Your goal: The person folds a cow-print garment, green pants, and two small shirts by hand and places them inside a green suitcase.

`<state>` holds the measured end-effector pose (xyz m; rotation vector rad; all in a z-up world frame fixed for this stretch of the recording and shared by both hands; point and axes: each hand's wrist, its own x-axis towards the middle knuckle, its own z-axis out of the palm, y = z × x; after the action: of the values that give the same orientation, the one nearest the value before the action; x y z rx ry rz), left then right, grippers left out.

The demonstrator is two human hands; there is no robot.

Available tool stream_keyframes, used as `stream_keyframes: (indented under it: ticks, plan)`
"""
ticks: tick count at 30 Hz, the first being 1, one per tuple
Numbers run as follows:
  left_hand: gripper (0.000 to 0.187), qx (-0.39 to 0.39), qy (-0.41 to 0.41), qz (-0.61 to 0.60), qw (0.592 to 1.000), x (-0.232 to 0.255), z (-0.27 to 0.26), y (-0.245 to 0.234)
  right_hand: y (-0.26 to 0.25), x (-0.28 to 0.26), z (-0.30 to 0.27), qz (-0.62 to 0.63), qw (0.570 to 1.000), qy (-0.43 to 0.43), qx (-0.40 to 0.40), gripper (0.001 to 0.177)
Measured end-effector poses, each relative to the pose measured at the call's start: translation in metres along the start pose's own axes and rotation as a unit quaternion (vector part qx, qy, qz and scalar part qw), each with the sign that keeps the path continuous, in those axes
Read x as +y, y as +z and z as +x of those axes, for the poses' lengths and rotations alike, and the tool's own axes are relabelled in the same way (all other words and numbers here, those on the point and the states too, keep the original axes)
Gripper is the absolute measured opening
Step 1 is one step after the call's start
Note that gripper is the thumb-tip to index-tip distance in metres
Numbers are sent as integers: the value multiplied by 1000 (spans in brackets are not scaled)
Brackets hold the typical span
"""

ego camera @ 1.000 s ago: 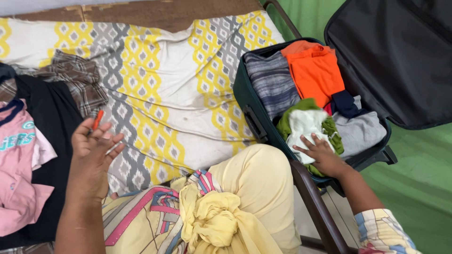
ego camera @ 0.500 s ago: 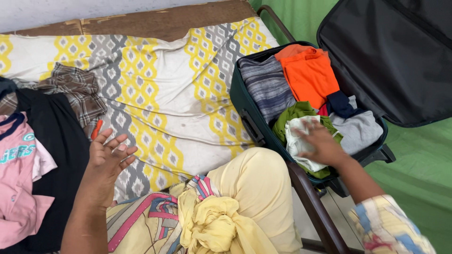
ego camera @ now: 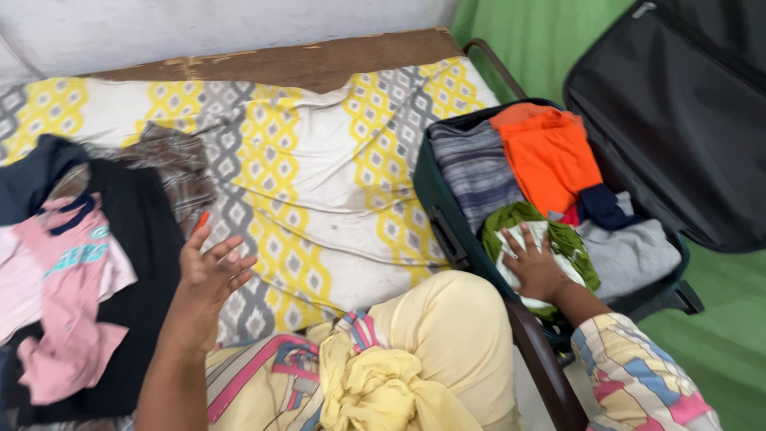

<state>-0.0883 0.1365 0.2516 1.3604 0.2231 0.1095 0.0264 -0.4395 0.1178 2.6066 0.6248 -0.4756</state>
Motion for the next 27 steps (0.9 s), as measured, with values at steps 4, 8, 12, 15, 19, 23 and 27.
stream_keyframes:
  ticks: [4,8,12,15,19,23,27]
  plan:
    - [91,59,49,-34,996,15,-9,-21,4,7,2,-23,999,-1,32,71]
    - [93,179,111,-17,977,14,-28,-91,12,21,14,-50,999,5,-4,81]
    - [80,297,69,81,949,-36,-27,-207,-19,47,37,-65,987,27,-146,86]
    - [72,340,52,172,923,-98,-17,-271,-84,35,46,-25,987,58,-145,74]
    - [72,419,-93,354,831,-149,-25,-290,-187,-50,36,126,992,16,10,57]
    - [87,479,-100,489,722,-156,-18,-276,-225,-137,70,295,927,-194,128,48]
    - [83,460,-26,640,615,-164,-12,-273,-197,-209,112,497,836,-209,100,42]
